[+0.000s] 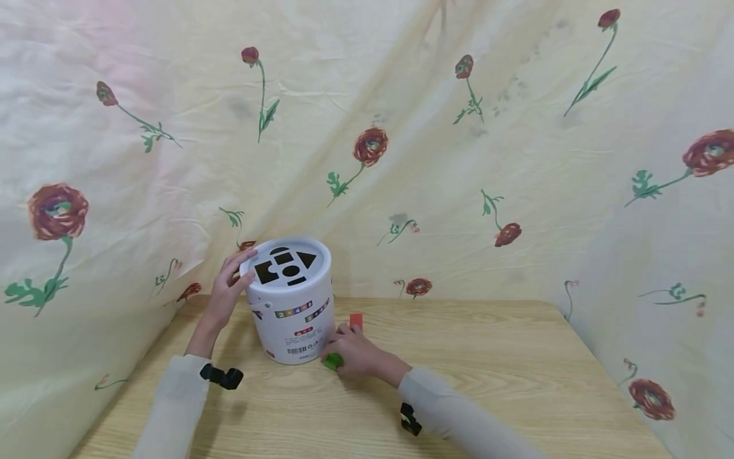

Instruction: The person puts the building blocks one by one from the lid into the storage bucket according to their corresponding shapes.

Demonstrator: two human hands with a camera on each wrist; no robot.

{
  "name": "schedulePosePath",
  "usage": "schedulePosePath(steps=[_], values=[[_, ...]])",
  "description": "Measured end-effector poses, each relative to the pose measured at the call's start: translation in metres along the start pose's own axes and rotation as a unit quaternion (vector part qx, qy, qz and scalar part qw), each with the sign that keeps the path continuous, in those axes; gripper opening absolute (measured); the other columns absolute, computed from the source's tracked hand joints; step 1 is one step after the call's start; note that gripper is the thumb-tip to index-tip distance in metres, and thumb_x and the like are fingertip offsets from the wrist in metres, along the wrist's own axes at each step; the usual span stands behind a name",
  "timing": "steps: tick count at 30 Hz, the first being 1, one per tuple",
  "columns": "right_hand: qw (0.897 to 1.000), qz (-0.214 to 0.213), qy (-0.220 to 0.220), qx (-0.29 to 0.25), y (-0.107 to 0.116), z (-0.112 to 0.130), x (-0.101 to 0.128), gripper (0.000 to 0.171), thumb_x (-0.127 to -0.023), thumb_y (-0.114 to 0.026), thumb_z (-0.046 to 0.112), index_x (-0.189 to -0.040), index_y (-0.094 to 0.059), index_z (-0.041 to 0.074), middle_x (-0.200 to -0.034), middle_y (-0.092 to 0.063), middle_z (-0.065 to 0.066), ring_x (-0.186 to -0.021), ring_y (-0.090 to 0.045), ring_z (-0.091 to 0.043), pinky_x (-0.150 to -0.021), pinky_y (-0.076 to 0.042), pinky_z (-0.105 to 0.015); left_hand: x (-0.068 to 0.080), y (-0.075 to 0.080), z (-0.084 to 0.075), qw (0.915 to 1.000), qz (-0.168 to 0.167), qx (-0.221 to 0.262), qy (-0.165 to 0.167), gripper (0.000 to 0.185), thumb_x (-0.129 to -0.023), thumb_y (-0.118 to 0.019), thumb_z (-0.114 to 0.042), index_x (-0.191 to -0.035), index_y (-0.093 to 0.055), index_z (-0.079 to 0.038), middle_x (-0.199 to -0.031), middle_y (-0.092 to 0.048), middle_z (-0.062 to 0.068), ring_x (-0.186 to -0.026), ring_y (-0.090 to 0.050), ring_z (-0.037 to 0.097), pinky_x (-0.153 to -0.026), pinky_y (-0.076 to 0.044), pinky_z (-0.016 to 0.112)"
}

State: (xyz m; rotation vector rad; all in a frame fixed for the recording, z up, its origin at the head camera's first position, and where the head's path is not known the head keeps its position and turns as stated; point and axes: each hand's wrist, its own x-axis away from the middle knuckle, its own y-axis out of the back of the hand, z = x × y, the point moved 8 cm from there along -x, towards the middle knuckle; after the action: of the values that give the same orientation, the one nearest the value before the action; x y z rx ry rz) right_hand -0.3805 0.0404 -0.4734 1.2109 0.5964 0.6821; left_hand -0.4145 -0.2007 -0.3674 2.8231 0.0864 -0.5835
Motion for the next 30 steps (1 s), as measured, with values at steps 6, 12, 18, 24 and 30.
schedulePosePath(steps=[6,12,18,24,30], values=[[1.0,0.001,0.002,0.009,0.001,0.001,-0.001,0.037,-0.077,-0.08,0.005,-0.11,-0.077,0.019,-0.121,-0.069,0.002,-0.106,-0.044,-0.015,-0.101,-0.038,-0.048,-0.004,0.002,0.009,0.9998,-0.008,-0.006,-0.014,0.055,-0.099,-0.055,-0.029,-0.152,-0.048,-0.018,-0.163,-0.03,0.007,-0.149,-0.028,0.033,-0.122,-0.022,0.065],[1.0,-0.003,0.006,0.008,0.001,0.003,-0.001,0.029,-0.078,-0.082,0.012,-0.105,-0.076,0.021,-0.118,-0.068,0.004,-0.107,-0.045,-0.014,-0.097,-0.037,-0.041,-0.005,0.002,0.01,0.9998,-0.015,-0.012,-0.011,0.055,-0.099,-0.056,-0.03,-0.152,-0.048,-0.021,-0.163,-0.03,0.006,-0.148,-0.029,0.033,-0.121,-0.023,0.065],[1.0,-0.022,0.011,0.008,0.005,0.008,-0.001,0.024,-0.079,-0.082,0.023,-0.102,-0.075,0.022,-0.113,-0.067,0.008,-0.106,-0.044,-0.011,-0.091,-0.031,-0.032,-0.005,0.002,0.011,0.9997,-0.015,-0.011,-0.015,0.055,-0.098,-0.055,-0.028,-0.152,-0.048,-0.018,-0.163,-0.03,0.008,-0.148,-0.029,0.034,-0.121,-0.022,0.066],[0.998,-0.059,0.021,0.015,0.017,0.016,0.003,0.026,-0.077,-0.083,0.029,-0.097,-0.071,0.019,-0.115,-0.068,0.005,-0.105,-0.044,-0.013,-0.092,-0.033,-0.034,-0.004,0.003,0.01,0.9996,-0.016,-0.014,-0.015,0.055,-0.098,-0.054,-0.026,-0.152,-0.048,-0.019,-0.164,-0.03,0.008,-0.149,-0.028,0.034,-0.121,-0.023,0.066],[0.995,-0.094,0.018,0.0,0.028,0.015,0.007,0.029,-0.075,-0.084,0.029,-0.096,-0.068,0.018,-0.1,-0.069,0.003,-0.102,-0.046,-0.013,-0.101,-0.037,-0.042,-0.004,0.003,0.009,0.9997,-0.016,-0.007,-0.019,0.053,-0.099,-0.056,-0.026,-0.151,-0.049,-0.02,-0.163,-0.032,0.006,-0.148,-0.03,0.032,-0.12,-0.025,0.065]])
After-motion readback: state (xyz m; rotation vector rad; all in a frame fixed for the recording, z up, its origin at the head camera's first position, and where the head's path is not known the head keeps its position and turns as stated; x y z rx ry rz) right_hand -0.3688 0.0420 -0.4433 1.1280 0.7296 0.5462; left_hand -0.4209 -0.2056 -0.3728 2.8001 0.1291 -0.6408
